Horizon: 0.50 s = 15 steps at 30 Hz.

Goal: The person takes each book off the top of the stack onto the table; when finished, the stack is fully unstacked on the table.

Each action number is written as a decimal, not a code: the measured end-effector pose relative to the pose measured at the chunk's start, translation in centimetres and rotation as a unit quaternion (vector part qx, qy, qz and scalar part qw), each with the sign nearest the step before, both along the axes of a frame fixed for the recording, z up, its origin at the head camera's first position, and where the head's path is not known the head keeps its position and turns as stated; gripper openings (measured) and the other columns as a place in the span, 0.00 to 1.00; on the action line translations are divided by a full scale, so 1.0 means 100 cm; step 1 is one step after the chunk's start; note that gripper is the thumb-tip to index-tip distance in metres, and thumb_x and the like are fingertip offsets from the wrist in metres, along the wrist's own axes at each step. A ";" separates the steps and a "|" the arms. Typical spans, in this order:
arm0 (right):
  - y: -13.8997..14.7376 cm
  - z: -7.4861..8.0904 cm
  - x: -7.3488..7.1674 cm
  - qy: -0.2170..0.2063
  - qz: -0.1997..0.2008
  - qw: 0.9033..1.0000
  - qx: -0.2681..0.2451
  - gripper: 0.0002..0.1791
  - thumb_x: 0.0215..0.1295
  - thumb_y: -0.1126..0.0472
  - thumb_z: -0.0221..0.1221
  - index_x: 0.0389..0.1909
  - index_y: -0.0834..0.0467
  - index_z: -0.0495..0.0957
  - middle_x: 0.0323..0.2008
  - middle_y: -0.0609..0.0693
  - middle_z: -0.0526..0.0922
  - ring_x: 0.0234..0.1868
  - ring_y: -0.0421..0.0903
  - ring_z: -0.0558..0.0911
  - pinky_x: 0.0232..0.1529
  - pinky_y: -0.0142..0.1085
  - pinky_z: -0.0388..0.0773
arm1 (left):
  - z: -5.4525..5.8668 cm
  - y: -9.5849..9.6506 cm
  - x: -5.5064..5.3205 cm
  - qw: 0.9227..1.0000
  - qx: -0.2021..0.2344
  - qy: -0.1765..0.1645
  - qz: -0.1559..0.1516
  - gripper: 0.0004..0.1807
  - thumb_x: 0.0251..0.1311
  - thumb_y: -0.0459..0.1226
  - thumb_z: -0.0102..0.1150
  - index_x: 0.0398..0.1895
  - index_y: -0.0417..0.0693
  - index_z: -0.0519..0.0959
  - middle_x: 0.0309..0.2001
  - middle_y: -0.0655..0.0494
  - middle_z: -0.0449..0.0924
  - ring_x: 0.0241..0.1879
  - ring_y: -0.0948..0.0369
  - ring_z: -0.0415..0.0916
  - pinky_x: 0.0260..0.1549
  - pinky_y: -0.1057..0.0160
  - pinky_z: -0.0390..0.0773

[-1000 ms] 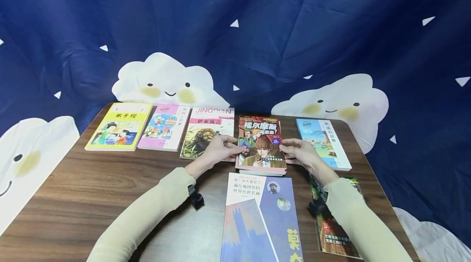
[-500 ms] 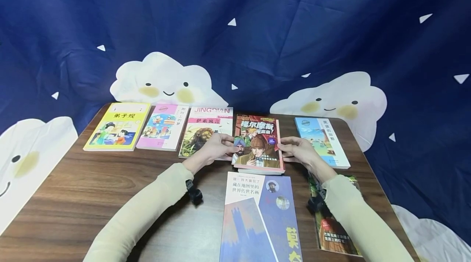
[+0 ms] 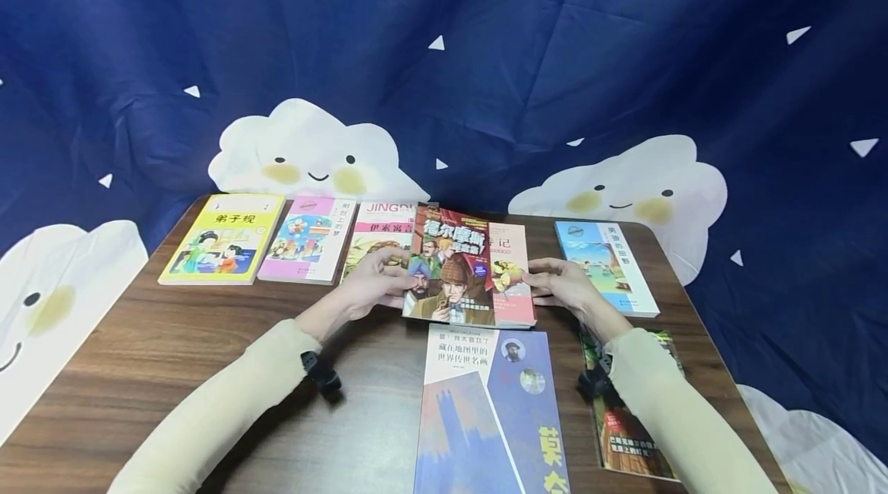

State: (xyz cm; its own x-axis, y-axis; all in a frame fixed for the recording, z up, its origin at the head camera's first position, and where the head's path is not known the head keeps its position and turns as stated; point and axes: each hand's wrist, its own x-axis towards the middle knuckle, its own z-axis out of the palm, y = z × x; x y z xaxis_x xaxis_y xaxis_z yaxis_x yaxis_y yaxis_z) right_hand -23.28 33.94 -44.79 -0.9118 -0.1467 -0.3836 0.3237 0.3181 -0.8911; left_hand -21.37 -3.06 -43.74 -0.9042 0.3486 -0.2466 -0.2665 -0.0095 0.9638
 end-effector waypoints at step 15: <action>0.001 0.000 -0.002 -0.007 0.012 1.000 0.003 0.41 0.75 0.51 0.65 0.80 0.65 0.59 0.37 0.36 0.89 0.40 0.37 0.89 0.45 0.33 0.92 | 0.001 -0.110 0.088 0.999 -0.028 -0.005 -0.030 0.28 0.66 0.27 0.65 0.65 0.36 0.65 0.38 0.57 0.88 0.35 0.60 0.88 0.36 0.55 0.95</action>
